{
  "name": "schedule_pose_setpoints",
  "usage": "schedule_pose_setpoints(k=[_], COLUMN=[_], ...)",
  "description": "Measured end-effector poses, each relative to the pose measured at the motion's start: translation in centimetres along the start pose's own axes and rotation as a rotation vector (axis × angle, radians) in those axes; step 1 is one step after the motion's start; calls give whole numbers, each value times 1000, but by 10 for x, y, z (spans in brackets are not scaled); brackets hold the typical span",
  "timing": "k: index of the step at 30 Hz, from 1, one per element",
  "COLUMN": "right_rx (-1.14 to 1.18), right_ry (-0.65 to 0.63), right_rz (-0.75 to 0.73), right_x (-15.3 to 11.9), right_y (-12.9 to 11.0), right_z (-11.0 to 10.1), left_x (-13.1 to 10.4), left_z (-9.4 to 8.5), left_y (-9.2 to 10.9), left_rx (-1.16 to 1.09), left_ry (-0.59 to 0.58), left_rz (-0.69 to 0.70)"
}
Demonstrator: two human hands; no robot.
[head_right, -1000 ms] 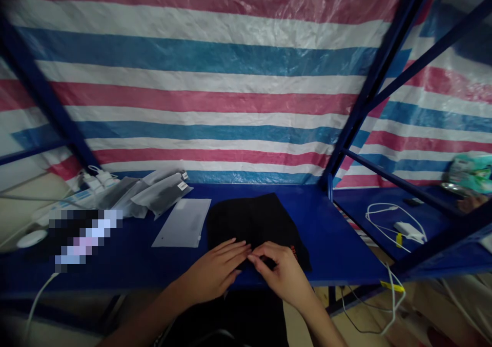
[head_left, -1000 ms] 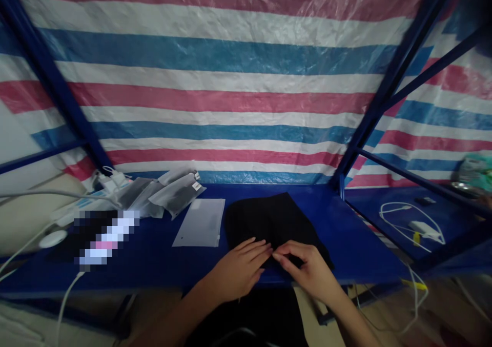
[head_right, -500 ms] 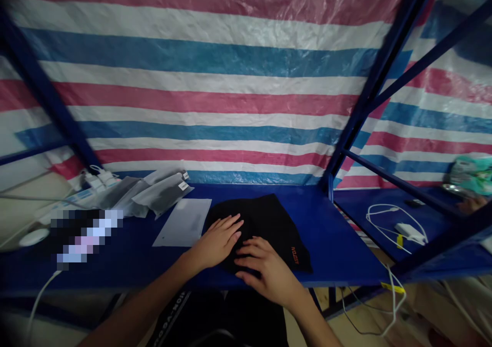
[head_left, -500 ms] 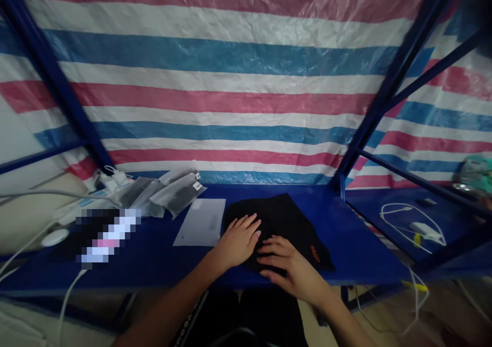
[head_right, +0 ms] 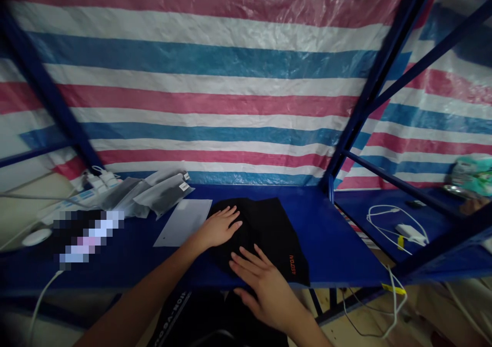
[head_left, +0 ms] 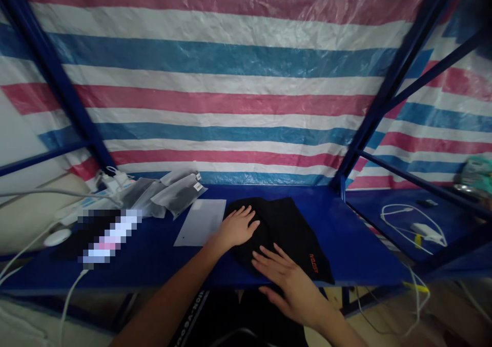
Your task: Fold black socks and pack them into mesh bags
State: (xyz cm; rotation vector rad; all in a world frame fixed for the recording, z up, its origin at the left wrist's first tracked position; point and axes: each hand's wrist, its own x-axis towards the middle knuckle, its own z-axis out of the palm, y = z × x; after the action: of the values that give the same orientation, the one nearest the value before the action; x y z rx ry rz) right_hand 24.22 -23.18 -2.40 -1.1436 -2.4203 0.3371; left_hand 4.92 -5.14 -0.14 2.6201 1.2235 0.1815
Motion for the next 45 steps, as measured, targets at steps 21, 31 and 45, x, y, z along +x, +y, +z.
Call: schedule_pose_setpoints(k=[21, 31, 45], right_rx=[32, 16, -94], right_ry=[160, 306, 16], right_rz=[108, 228, 376], right_x=[-15, -6, -13], right_y=[-3, 27, 64], right_z=[11, -25, -23], left_x=[13, -30, -25], left_z=[18, 19, -18], left_y=[31, 28, -11], left_rx=[223, 128, -122], left_ry=[133, 171, 334], left_rz=[-13, 166, 103])
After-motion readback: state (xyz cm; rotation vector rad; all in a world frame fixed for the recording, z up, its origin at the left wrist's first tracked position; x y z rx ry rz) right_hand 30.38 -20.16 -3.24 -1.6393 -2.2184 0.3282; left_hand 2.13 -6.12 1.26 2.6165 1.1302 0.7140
